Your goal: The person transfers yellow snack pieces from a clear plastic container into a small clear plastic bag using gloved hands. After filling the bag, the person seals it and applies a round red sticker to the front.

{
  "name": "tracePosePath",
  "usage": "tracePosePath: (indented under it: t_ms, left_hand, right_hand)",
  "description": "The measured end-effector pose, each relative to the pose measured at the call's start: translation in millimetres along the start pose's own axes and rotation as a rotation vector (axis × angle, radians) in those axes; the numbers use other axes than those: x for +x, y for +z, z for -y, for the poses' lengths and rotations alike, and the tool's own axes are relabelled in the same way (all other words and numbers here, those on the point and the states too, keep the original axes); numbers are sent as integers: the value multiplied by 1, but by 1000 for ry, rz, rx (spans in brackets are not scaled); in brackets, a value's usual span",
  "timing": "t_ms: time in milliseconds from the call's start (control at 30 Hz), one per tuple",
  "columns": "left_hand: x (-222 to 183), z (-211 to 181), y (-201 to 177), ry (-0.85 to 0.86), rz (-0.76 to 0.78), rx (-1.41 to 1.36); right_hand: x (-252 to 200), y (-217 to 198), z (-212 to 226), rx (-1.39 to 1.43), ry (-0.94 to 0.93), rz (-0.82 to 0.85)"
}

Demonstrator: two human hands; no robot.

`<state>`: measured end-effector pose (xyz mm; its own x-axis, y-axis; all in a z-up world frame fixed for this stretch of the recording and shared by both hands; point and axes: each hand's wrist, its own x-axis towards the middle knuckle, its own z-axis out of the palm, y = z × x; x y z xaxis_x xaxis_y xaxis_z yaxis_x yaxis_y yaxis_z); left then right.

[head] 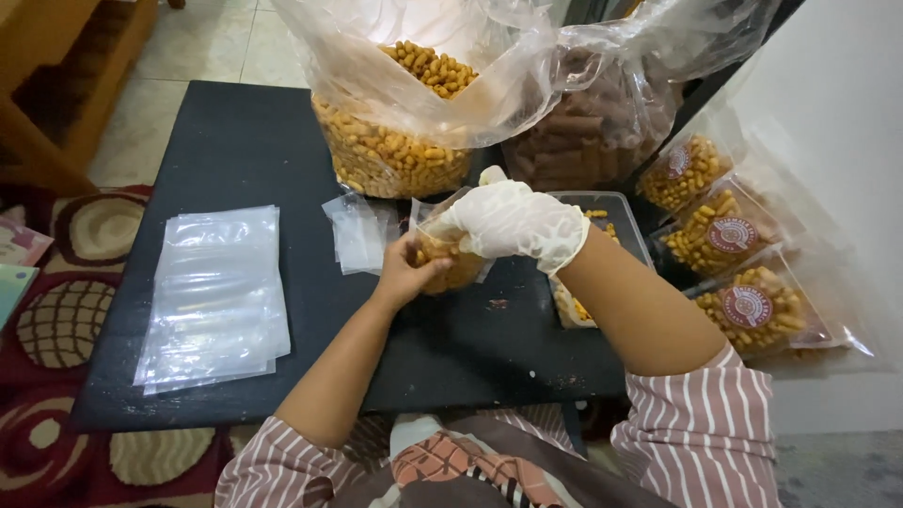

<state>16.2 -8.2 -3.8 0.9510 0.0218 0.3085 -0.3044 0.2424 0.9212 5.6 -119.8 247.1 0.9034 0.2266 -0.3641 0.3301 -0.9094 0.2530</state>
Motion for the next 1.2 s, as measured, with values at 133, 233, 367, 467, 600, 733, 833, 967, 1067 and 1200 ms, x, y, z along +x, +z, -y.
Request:
tracePosePath:
  t_ms: [133,233,367,467,600,733,833,967,1067,1200]
  left_hand:
    - [4,-22,1,47,-8,63]
    - [3,-16,-2,130,45,98]
    - [-2,-38,-11,95,209,77]
    - [-6,-29,-28,-5,266,165]
    - [0,2,-38,-399,57,-220]
    - [-7,18,-21,-533,133,-351]
    - [-12,16,-7,-468,69,-387]
    - [-13,19,-4,-384,12,-242]
    - [-13,10,1,-347,-7,-226]
    - [-11,23,-3,-220,46,-128]
  right_hand:
    - [-7,-9,-11,18,-60,-58]
    - [-17,-17,-18,0,-49,-75]
    - [-6,-2,-28,-15,49,-107]
    - [-8,-4,-41,71,59,-133]
    - [-15,-14,-73,201,60,-136]
    - [-25,-23,-76,301,71,-144]
    - [-28,-29,-65,399,75,-147]
    - [-35,-38,-59,542,77,-150]
    - [-39,-44,-54,640,81,-151]
    - [-56,-62,-55,626,34,-127]
